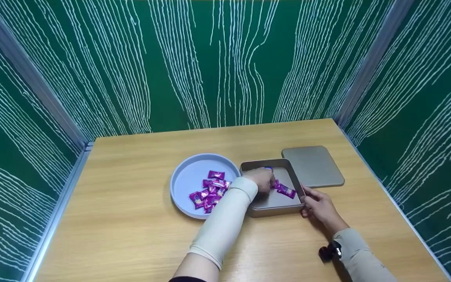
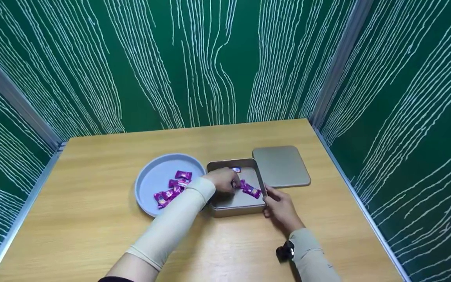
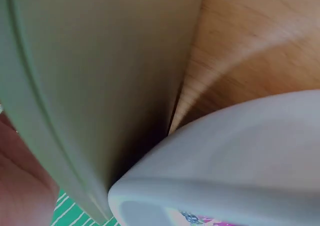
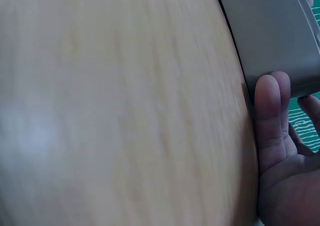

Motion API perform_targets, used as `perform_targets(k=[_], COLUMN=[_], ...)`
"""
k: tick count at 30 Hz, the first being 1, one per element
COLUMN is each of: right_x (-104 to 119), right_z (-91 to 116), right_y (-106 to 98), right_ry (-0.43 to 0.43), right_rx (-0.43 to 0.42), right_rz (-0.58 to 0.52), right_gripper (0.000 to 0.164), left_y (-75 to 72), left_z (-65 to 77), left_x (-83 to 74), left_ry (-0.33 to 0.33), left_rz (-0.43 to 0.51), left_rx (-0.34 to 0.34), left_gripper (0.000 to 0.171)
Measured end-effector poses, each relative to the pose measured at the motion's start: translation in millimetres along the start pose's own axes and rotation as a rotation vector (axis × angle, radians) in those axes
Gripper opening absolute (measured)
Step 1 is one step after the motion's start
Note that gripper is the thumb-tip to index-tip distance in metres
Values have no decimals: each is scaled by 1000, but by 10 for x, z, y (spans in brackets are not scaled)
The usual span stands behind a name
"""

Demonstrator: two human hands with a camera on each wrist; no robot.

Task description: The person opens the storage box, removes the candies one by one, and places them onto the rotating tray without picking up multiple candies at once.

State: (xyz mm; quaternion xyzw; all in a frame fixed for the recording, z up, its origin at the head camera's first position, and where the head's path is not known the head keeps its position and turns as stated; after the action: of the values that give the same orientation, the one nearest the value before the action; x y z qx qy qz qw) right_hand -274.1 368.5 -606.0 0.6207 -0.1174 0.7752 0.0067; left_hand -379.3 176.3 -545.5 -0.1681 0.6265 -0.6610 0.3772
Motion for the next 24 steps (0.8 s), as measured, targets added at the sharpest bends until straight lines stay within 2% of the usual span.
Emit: perform_targets(k=[5,10,14,19,24], right_x=[-12,-14,-16,-13,-14], right_z=[-5,1,-6,-13,-14], right_y=[-2,2,-2,-5,-5], right_ry=[11,7,5,15,0], right_rx=[-5,-6,-5,-8,8], right_rz=[-2,-2,10,18,18], right_gripper=[62,62,62,62,61], left_y=[-35,-14,14,54,69], left_z=[47,67,82,95,80], left_x=[-32,-31,-18,9,27], left_ry=[-3,-4,12,-2,-2], left_rz=[5,9,27,66,69], left_rx=[-20,6,25,50,58], left_gripper=[16,13,19,25,21])
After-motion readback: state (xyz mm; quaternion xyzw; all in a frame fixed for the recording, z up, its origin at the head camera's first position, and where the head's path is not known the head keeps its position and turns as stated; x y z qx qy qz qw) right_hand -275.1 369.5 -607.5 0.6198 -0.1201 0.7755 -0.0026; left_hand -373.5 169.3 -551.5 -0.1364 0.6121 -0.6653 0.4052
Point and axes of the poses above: each hand's wrist, its own z-axis away from the middle knuckle, its own y-axis out of the palm, x = y × z, the point moved 6 cm from there along -z, towards the middle knuckle, and after that the axes turned 3 degrees about -x, right-handed, at the moved point
